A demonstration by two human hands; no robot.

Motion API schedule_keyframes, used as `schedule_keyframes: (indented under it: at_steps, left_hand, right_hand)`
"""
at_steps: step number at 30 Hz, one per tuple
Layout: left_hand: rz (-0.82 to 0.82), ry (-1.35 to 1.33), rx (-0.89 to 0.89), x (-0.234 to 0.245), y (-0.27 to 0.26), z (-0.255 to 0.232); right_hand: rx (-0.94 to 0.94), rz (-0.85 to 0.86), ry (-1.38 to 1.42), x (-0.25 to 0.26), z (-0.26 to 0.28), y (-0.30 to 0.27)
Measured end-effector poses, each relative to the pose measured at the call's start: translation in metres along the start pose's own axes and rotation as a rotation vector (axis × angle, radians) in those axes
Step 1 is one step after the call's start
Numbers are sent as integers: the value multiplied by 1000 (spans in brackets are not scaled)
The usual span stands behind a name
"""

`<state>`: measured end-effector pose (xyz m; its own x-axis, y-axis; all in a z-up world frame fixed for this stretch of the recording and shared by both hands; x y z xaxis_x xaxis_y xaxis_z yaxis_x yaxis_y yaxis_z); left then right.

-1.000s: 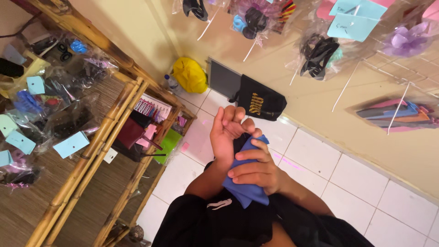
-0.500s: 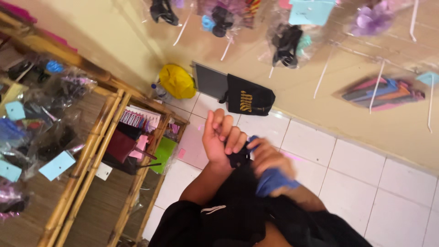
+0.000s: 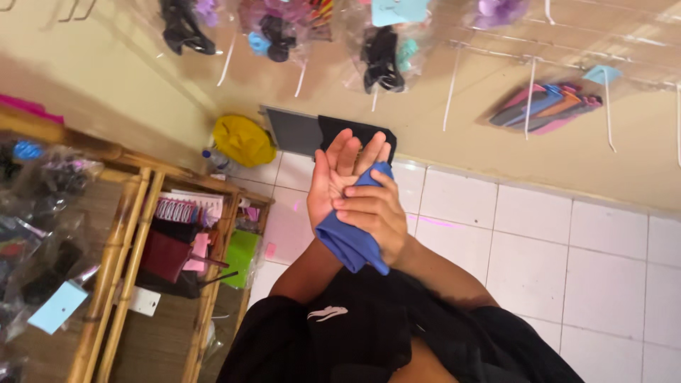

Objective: The person organizes various hair accessories in a store, picking them up from a shelf, inspecting them, and then hanging them back onto a wall rack.

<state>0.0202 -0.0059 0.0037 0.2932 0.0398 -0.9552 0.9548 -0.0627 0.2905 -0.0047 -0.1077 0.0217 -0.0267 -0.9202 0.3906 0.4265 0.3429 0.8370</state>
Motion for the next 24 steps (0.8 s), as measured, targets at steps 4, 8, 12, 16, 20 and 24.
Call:
schedule_keyframes:
  at_steps: [4,8,12,16,20,24]
  left_hand:
    - [-126,-153,136,10,3,25]
    - [-128,-132,264,23,5,41]
    - [-335,-123,387,31,-3,48]
    - [-550,-38,257,39,6,23]
    - [108,-63,192,10,18,-16]
    - [268,-26,360,-9,14,-4]
  right_hand:
    - [25,-136,-46,22,1,0]
    - [152,-346,-79,28,-3,4]
    - [151,-85,-91,59,-1,-2]
    - [-18,10,262,70,-13,-23]
    - [-480,-432,230,61,-22,-54]
    - [-548,-606,135,48,-19,-55]
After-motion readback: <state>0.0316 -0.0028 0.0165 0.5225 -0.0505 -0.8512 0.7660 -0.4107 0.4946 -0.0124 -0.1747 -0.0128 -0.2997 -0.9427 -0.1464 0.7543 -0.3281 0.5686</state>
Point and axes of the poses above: each hand's wrist, its own y-axis towards the middle knuckle, its own x-axis out of the back of the hand, z = x × y, the point moved 2 cm from there along y, towards the middle knuckle
